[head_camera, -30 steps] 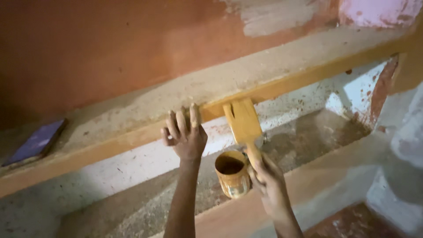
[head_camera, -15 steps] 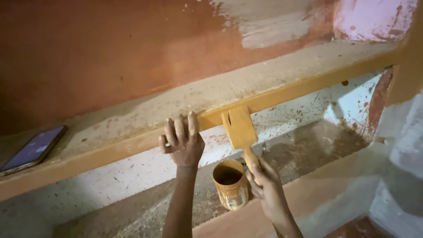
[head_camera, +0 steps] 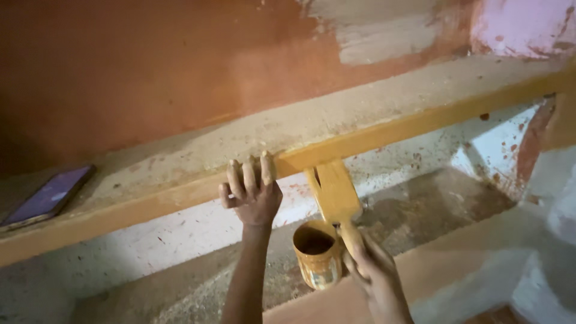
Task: The person paints a wooden beam with yellow paint using a brush. They repeatedly dip the brush into a small container and apply paint along the beam's edge while holding the beam steady with the other hand.
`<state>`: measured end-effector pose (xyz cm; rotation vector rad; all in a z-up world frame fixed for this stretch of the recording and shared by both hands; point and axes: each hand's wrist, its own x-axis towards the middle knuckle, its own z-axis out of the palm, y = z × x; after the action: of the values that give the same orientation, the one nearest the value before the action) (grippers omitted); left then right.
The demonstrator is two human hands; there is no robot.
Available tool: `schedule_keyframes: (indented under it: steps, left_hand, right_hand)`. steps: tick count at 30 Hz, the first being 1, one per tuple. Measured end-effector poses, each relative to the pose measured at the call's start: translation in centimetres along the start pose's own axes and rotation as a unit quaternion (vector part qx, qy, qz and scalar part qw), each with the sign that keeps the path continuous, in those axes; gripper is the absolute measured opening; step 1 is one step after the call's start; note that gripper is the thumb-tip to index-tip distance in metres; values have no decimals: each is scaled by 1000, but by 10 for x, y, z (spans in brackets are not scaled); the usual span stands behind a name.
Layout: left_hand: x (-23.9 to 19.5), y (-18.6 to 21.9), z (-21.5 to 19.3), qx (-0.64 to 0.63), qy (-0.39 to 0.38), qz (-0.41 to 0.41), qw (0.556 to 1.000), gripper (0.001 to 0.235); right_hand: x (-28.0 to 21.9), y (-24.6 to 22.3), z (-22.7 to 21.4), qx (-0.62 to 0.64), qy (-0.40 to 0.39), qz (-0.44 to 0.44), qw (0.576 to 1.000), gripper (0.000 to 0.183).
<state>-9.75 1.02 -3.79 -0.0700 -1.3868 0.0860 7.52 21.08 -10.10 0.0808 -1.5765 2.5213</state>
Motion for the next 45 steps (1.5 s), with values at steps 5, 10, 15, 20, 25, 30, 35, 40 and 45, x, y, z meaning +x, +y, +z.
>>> schedule_keyframes:
  steps: [5,10,15,20,25,30,35,40,45]
  left_hand:
    - [-1,-1,1,-5,6,5,1000,47]
    - [-5,-2,1,-11,-19,6,1000,46]
    - [2,1,0,4,0,-2,1000,48]
    - [-3,-1,-1,-2,-21,-3,1000,46]
    - [0,-1,-3,5,-16,2,1000,51]
    - [2,-1,-3,1,-7,2,1000,47]
    - [1,1,-8,-15,-32,-6,999,44]
    - [27,6,-37,-46,-110,-38,992,53]
    - [45,-1,-77,-100,-242,-56,963,66]
  right_hand:
    - [2,-1,1,6,2,-95,995,51]
    - [25,17,3,41,-14,-35,998,45]
    - [-3,15,-6,23,37,81,996,53]
    - [20,3,12,49,-10,-51,997,54]
    - [9,6,14,70,6,29,997,50]
    - [2,-2,-3,23,33,26,999,46]
    - [25,-12,1,46,-8,-34,998,40]
    - [-8,-20,2,4,56,67,996,43]
    - [-30,-28,13,33,41,47,998,47]
